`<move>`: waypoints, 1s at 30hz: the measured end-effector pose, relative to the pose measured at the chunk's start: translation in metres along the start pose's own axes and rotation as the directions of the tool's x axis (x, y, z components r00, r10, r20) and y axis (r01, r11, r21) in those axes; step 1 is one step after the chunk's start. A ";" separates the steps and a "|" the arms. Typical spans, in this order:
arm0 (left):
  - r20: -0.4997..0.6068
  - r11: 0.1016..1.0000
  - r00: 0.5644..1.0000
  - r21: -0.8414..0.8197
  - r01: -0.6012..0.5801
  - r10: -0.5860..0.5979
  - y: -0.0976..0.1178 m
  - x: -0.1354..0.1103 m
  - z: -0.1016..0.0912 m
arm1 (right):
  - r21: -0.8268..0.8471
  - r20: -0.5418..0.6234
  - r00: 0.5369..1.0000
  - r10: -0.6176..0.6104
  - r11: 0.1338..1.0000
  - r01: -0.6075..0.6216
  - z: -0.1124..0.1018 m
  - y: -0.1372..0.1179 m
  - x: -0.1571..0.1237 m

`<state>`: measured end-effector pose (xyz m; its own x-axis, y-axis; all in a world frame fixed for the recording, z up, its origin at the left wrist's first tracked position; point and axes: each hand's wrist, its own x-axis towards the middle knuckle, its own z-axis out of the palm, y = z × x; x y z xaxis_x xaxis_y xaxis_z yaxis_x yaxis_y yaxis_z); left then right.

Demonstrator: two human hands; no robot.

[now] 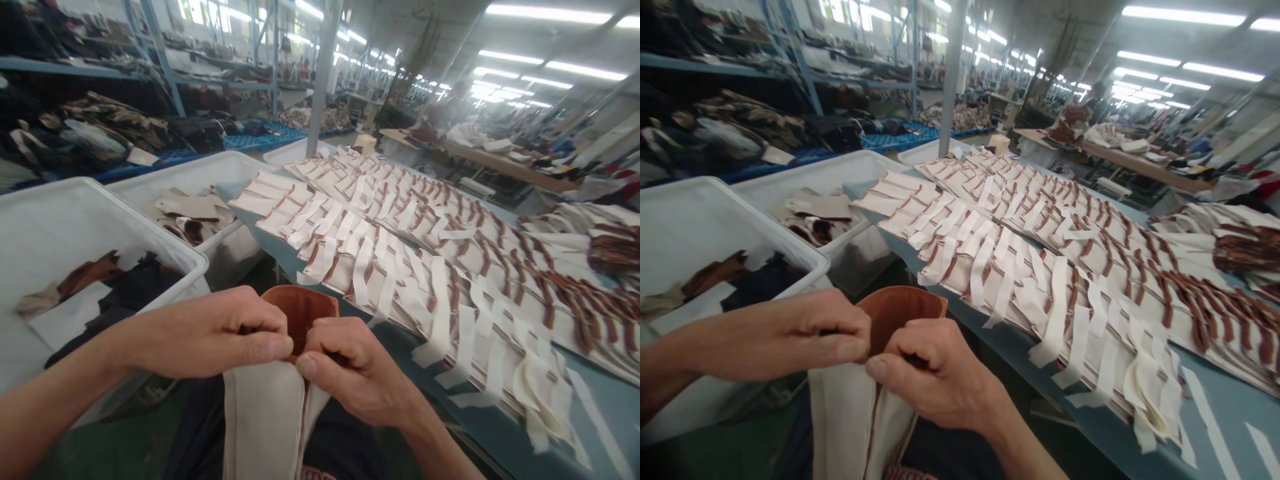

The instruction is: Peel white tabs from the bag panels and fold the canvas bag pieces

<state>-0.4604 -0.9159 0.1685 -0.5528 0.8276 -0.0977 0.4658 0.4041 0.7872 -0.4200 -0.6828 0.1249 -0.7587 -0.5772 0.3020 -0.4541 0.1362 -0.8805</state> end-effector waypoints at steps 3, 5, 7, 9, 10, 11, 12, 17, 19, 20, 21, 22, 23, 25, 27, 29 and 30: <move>0.015 0.996 0.998 -0.065 0.064 -0.064 -0.007 -0.011 -0.006 | -0.055 -0.044 0.999 0.026 0.998 -0.029 -0.004 0.007 -0.010; -0.059 0.993 0.993 -0.059 0.102 -0.106 -0.013 -0.021 -0.004 | -0.092 -0.064 0.993 0.098 0.990 -0.104 -0.007 0.015 -0.017; -0.086 0.990 0.989 -0.081 0.116 -0.123 -0.020 -0.028 0.000 | -0.129 -0.090 0.981 0.172 0.975 -0.182 -0.008 0.022 -0.023; -0.062 0.984 0.990 -0.130 0.121 -0.130 -0.024 -0.031 0.003 | -0.178 -0.103 0.972 0.209 0.958 -0.225 -0.007 0.027 -0.024; -0.029 0.980 0.992 -0.159 0.120 -0.126 -0.024 -0.031 0.003 | -0.210 -0.104 0.972 0.212 0.950 -0.230 -0.005 0.029 -0.023; -0.007 0.977 0.992 -0.178 0.120 -0.124 -0.023 -0.030 0.003 | -0.243 -0.104 0.972 0.209 0.943 -0.228 -0.002 0.030 -0.021; 0.006 0.975 0.993 -0.185 0.120 -0.121 -0.022 -0.029 0.002 | -0.275 -0.104 0.975 0.198 0.936 -0.219 0.000 0.032 -0.017; -0.004 0.982 0.999 -0.185 0.049 -0.051 -0.008 -0.026 -0.004 | -0.382 -0.066 0.992 0.108 0.916 -0.125 0.011 0.033 0.005; -0.003 0.979 0.999 -0.198 0.038 -0.039 -0.003 -0.028 -0.005 | -0.330 -0.034 0.995 0.089 0.939 -0.095 0.012 0.028 0.012; -0.012 0.980 0.999 -0.195 0.047 -0.051 -0.002 -0.029 -0.006 | -0.269 -0.014 0.997 0.077 0.960 -0.078 0.013 0.023 0.015; -0.015 0.979 0.997 -0.195 0.066 -0.070 0.000 -0.029 -0.006 | -0.199 0.005 0.998 0.058 0.978 -0.056 0.013 0.018 0.017; -0.011 0.975 0.996 -0.204 0.085 -0.089 0.000 -0.030 -0.006 | -0.135 0.020 0.999 0.031 0.990 -0.028 0.013 0.013 0.019; -0.001 0.969 0.995 -0.227 0.097 -0.100 0.001 -0.030 -0.006 | -0.093 0.028 1.000 -0.001 0.996 0.003 0.014 0.007 0.020; 0.027 0.951 0.995 -0.294 0.098 -0.094 0.000 -0.030 -0.005 | -0.092 0.028 0.998 -0.059 0.994 0.061 0.015 -0.002 0.022; 0.041 0.927 0.997 -0.367 0.076 -0.066 -0.002 -0.029 -0.004 | -0.140 0.025 0.996 -0.082 0.987 0.085 0.017 -0.007 0.023; 0.033 0.918 0.998 -0.391 0.070 -0.062 -0.004 -0.028 -0.001 | -0.172 0.024 0.997 -0.074 0.982 0.077 0.019 -0.008 0.024; 0.021 0.921 0.997 -0.383 0.074 -0.071 -0.005 -0.028 0.000 | -0.182 0.020 0.998 -0.065 0.981 0.068 0.019 -0.008 0.024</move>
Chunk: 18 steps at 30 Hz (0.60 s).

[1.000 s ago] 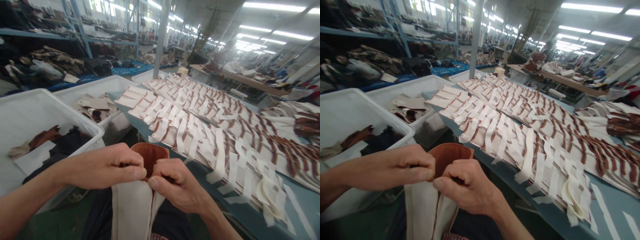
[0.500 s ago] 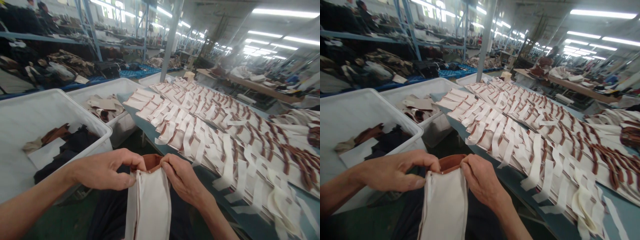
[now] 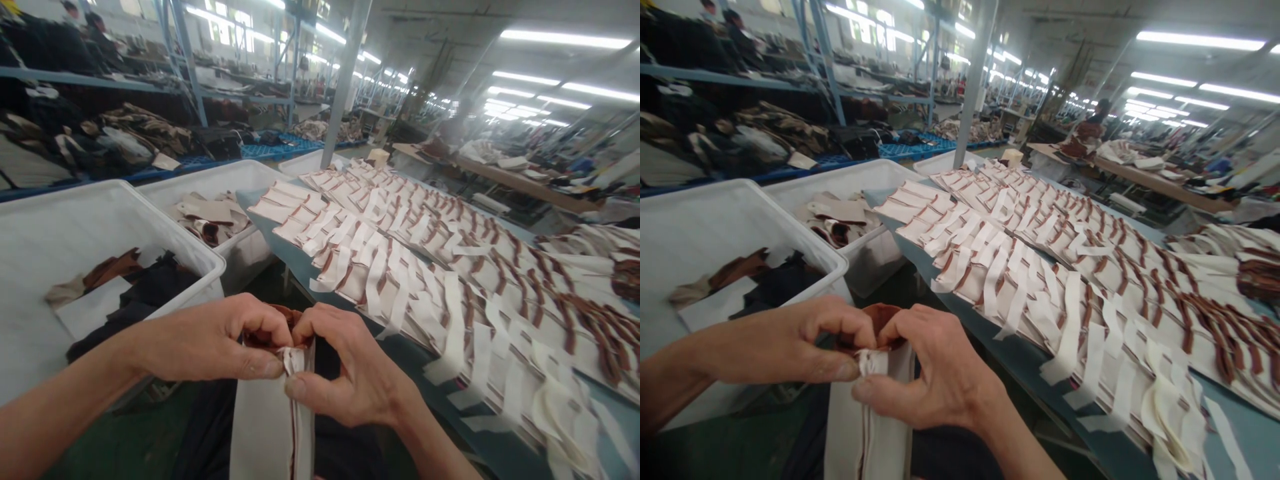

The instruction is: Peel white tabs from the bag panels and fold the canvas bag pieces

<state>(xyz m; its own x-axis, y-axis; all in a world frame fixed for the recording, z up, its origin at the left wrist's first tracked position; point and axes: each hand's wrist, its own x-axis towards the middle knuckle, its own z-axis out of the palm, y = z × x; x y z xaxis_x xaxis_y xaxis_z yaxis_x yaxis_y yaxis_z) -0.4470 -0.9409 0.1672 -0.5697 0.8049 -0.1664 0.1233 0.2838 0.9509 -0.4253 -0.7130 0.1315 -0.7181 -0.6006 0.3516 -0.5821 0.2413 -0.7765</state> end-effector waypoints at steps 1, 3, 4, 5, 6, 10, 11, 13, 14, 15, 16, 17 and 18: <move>-0.012 1.000 1.000 0.015 0.008 -0.007 -0.001 0.000 0.001 | -0.010 -0.004 1.000 0.010 1.000 -0.010 0.000 0.001 0.000; -0.024 0.999 0.999 0.043 0.031 -0.030 -0.003 0.001 0.004 | -0.019 -0.011 1.000 0.020 1.000 -0.020 0.000 0.002 -0.001; -0.027 0.998 0.999 0.052 0.044 -0.043 -0.003 0.001 0.006 | -0.019 -0.015 1.000 0.022 1.000 -0.022 -0.001 0.002 -0.001; -0.033 0.997 0.998 0.056 0.056 -0.055 -0.003 0.001 0.007 | -0.015 -0.018 1.000 0.020 1.000 -0.020 -0.002 0.002 -0.001; -0.039 0.996 0.997 0.056 0.065 -0.063 -0.003 0.002 0.008 | -0.010 -0.018 1.000 0.016 1.000 -0.016 -0.003 0.002 -0.001; -0.072 0.998 0.996 0.047 0.047 -0.043 -0.003 0.007 0.012 | -0.037 -0.004 1.000 0.015 0.999 -0.015 -0.010 0.000 -0.002; -0.076 0.998 0.997 0.043 0.036 -0.033 -0.004 0.008 0.013 | -0.057 -0.002 1.000 0.016 0.998 -0.016 -0.012 0.000 -0.002; -0.094 0.999 0.995 0.035 0.020 -0.017 -0.005 0.011 0.015 | -0.111 -0.001 1.000 0.006 0.994 -0.006 -0.015 -0.002 -0.003; -0.111 0.999 0.994 0.032 0.020 -0.017 -0.007 0.013 0.016 | -0.138 -0.003 1.000 -0.007 0.990 0.007 -0.016 -0.002 -0.004; -0.131 0.999 0.991 0.031 0.022 -0.018 -0.008 0.014 0.018 | -0.165 -0.008 1.000 -0.022 0.986 0.020 -0.017 -0.003 -0.005; -0.155 0.999 0.988 0.035 0.026 -0.020 -0.009 0.015 0.019 | -0.192 -0.014 0.999 -0.032 0.981 0.029 -0.017 -0.003 -0.006; -0.179 0.999 0.984 0.041 0.029 -0.021 -0.011 0.016 0.021 | -0.217 -0.020 0.999 -0.038 0.976 0.033 -0.017 -0.003 -0.006; -0.198 0.998 0.980 0.048 0.028 -0.018 -0.013 0.017 0.023 | -0.237 -0.028 0.999 -0.044 0.971 0.036 -0.017 -0.003 -0.007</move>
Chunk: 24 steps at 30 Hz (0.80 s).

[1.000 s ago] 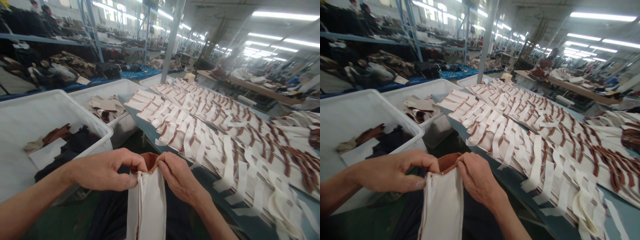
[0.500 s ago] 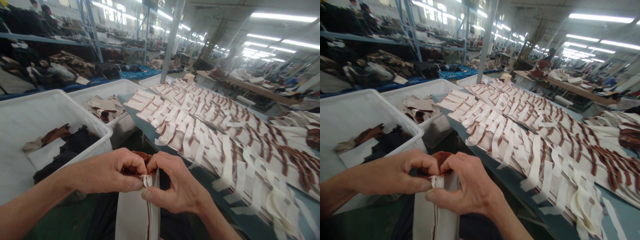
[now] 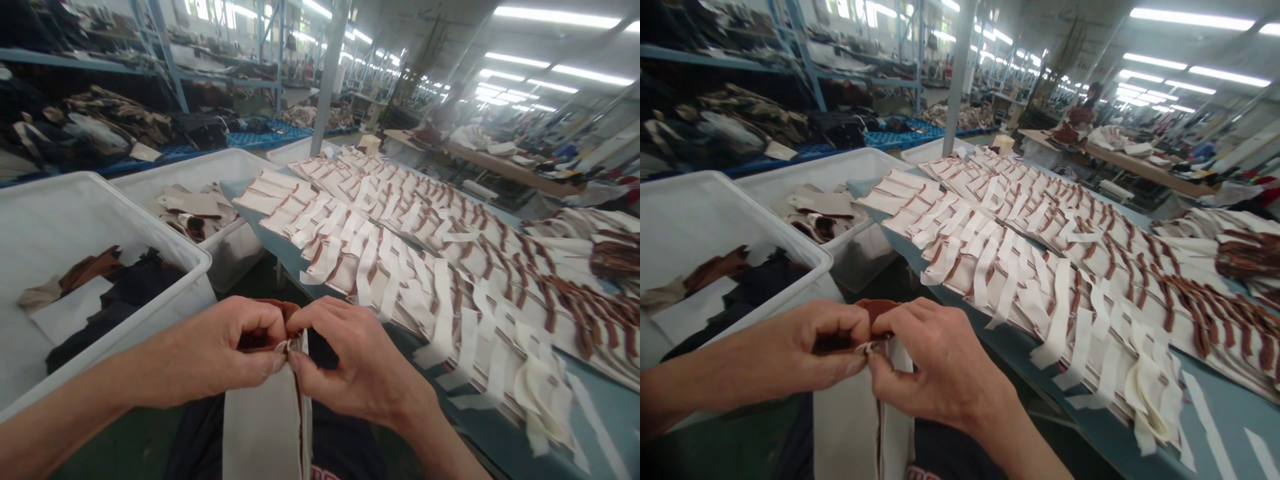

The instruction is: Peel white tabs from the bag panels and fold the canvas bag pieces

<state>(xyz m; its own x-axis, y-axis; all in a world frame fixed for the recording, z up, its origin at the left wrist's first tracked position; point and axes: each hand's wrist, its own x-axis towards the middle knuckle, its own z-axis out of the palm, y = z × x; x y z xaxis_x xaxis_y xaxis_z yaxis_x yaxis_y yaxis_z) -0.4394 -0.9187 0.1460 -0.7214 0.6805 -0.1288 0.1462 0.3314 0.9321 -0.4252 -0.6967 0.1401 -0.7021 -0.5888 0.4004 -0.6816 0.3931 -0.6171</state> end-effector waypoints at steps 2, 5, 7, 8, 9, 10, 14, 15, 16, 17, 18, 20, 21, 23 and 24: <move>-0.032 1.000 0.999 0.008 -0.001 0.002 -0.005 0.000 0.004 | -0.035 -0.025 1.000 -0.017 0.999 0.016 0.001 0.001 -0.001; -0.084 0.999 0.996 -0.036 -0.001 -0.002 -0.015 0.000 0.010 | -0.070 -0.072 0.996 -0.048 0.997 0.043 0.004 0.005 -0.003; -0.095 0.996 0.995 -0.087 0.000 -0.008 -0.023 0.001 0.013 | -0.078 -0.097 0.994 -0.047 0.996 0.040 0.006 0.008 -0.004; -0.093 0.994 0.996 -0.112 0.003 -0.014 -0.027 0.001 0.014 | -0.082 -0.109 0.993 -0.044 0.996 0.035 0.007 0.009 -0.004; -0.087 0.990 0.996 -0.137 0.014 -0.026 -0.029 0.002 0.014 | -0.086 -0.119 0.992 -0.042 0.996 0.032 0.007 0.011 -0.005; -0.078 0.986 0.996 -0.162 0.027 -0.040 -0.031 0.002 0.014 | -0.090 -0.129 0.991 -0.040 0.995 0.029 0.008 0.012 -0.005; -0.008 0.968 0.998 -0.245 0.055 -0.059 -0.028 0.005 0.010 | -0.102 -0.135 0.990 -0.031 0.995 0.017 0.008 0.015 -0.005; 0.002 0.966 0.999 -0.255 0.051 -0.052 -0.025 0.006 0.009 | -0.098 -0.127 0.992 -0.024 0.995 0.011 0.008 0.015 -0.004; 0.003 0.965 0.999 -0.259 0.041 -0.042 -0.022 0.006 0.008 | -0.092 -0.119 0.993 -0.013 0.996 0.002 0.008 0.015 -0.004; -0.005 0.966 0.999 -0.259 0.031 -0.033 -0.019 0.007 0.007 | -0.082 -0.110 0.994 -0.001 0.997 -0.008 0.008 0.015 -0.004; -0.017 0.967 1.000 -0.255 0.017 -0.022 -0.016 0.007 0.007 | -0.069 -0.102 0.995 0.011 0.997 -0.018 0.008 0.015 -0.003; -0.045 0.973 0.999 -0.230 -0.014 0.004 -0.011 0.006 0.006 | -0.043 -0.083 0.996 0.020 0.999 -0.024 0.007 0.015 -0.002; -0.060 0.978 0.998 -0.207 -0.034 0.022 -0.010 0.006 0.007 | -0.023 -0.069 0.997 0.015 1.000 -0.017 0.007 0.015 -0.001; -0.083 0.988 0.995 -0.139 -0.064 0.053 -0.009 0.004 0.007 | 0.031 -0.041 0.999 -0.014 0.999 0.015 0.006 0.016 0.000; -0.091 0.993 0.994 -0.097 -0.071 0.062 -0.009 0.003 0.007 | 0.064 -0.031 0.999 -0.030 0.997 0.032 0.006 0.017 0.000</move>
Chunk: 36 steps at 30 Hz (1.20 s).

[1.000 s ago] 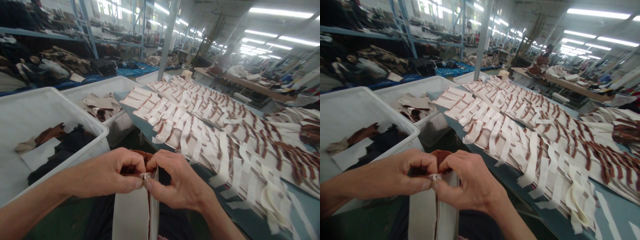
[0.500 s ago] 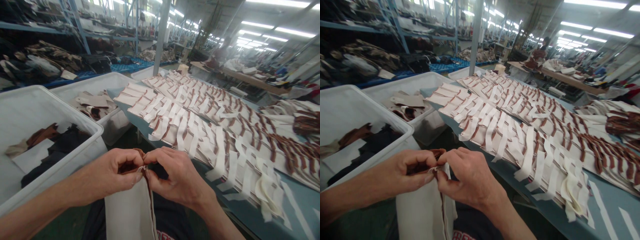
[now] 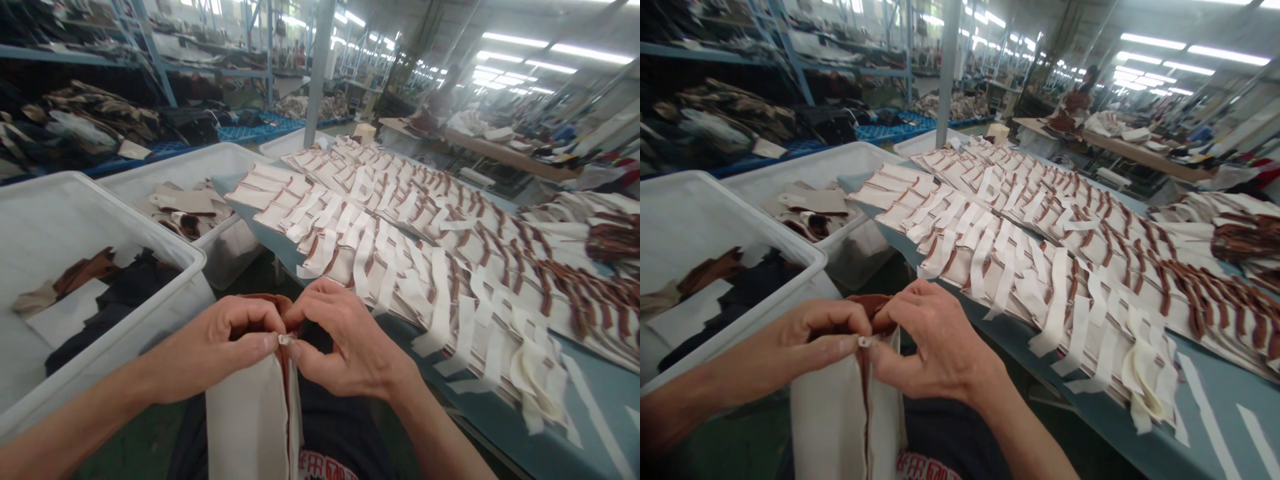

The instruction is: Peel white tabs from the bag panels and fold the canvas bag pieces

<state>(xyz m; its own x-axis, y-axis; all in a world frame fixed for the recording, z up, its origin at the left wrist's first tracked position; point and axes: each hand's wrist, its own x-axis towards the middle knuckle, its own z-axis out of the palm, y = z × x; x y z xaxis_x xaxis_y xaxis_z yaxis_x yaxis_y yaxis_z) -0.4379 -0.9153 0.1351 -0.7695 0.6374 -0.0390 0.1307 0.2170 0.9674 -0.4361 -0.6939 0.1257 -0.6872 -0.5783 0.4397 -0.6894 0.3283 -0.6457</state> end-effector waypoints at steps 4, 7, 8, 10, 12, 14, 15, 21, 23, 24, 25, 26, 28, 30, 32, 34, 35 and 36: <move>-0.004 0.988 1.000 0.151 0.014 -0.013 -0.002 -0.005 -0.001 | 0.098 -0.008 1.000 -0.030 0.995 0.031 0.000 0.004 -0.001; -0.007 0.975 0.999 0.218 0.035 -0.034 -0.002 -0.007 0.000 | 0.117 -0.008 0.999 -0.042 0.992 0.043 0.004 0.007 -0.002; -0.011 0.972 1.000 0.233 0.030 -0.028 -0.002 -0.007 0.001 | 0.119 -0.008 0.999 -0.047 0.992 0.048 0.006 0.008 -0.003; -0.028 0.965 1.000 0.262 0.010 -0.003 -0.002 -0.007 0.002 | 0.126 -0.009 0.999 -0.051 0.991 0.052 0.009 0.008 -0.004; -0.057 0.953 0.998 0.302 0.009 0.009 -0.004 -0.006 0.004 | 0.138 -0.008 0.999 -0.044 0.989 0.045 0.012 0.008 -0.005; -0.094 0.923 0.994 0.385 -0.018 0.059 -0.007 -0.006 0.005 | 0.130 -0.002 1.000 -0.016 0.991 0.016 0.015 0.007 -0.006; -0.110 0.889 0.988 0.456 -0.050 0.112 -0.009 -0.006 0.006 | 0.115 0.003 1.000 0.004 0.993 -0.004 0.016 0.007 -0.006; -0.210 0.756 0.936 0.649 -0.084 0.283 -0.015 -0.008 0.003 | 0.144 -0.018 0.995 0.100 0.985 -0.097 0.023 0.003 -0.005; -0.123 0.907 0.991 0.420 0.006 0.050 -0.014 -0.007 -0.005 | 0.205 0.001 0.990 0.139 0.969 -0.136 0.022 0.002 -0.004; -0.035 0.952 0.998 0.300 0.060 -0.052 -0.013 -0.007 -0.010 | 0.227 0.012 0.988 0.153 0.962 -0.152 0.022 0.001 -0.004; 0.056 0.973 0.991 0.207 0.105 -0.119 -0.013 -0.007 -0.015 | 0.242 0.023 0.986 0.163 0.956 -0.164 0.021 0.001 -0.004; 0.121 0.981 0.982 0.147 0.128 -0.146 -0.012 -0.007 -0.019 | 0.249 0.032 0.985 0.172 0.953 -0.175 0.020 0.000 -0.005; 0.164 0.984 0.974 0.104 0.143 -0.159 -0.012 -0.007 -0.024 | 0.250 0.052 0.981 0.187 0.949 -0.194 0.019 0.001 -0.005; 0.178 0.979 0.967 0.126 0.159 -0.180 -0.011 -0.008 -0.026 | 0.243 0.059 0.980 0.190 0.949 -0.199 0.019 0.002 -0.006; 0.182 0.964 0.960 0.202 0.174 -0.211 -0.008 -0.009 -0.025 | 0.225 0.053 0.980 0.193 0.954 -0.200 0.020 0.003 -0.006; 0.182 0.943 0.957 0.290 0.166 -0.225 -0.002 -0.009 -0.024 | 0.211 0.043 0.981 0.189 0.958 -0.194 0.020 0.003 -0.005; 0.189 0.935 0.957 0.321 0.150 -0.218 0.002 -0.008 -0.024 | 0.208 0.042 0.982 0.184 0.960 -0.188 0.020 0.003 -0.005; 0.201 0.932 0.958 0.338 0.130 -0.206 0.007 -0.008 -0.025 | 0.209 0.044 0.983 0.177 0.961 -0.183 0.019 0.002 -0.004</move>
<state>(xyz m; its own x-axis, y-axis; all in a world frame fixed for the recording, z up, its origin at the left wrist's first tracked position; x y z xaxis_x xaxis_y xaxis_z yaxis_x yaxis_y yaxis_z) -0.4466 -0.9371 0.1480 -0.6386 0.7140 -0.2869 0.2333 0.5349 0.8120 -0.4299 -0.7051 0.1105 -0.7877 -0.5433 0.2903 -0.4890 0.2648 -0.8311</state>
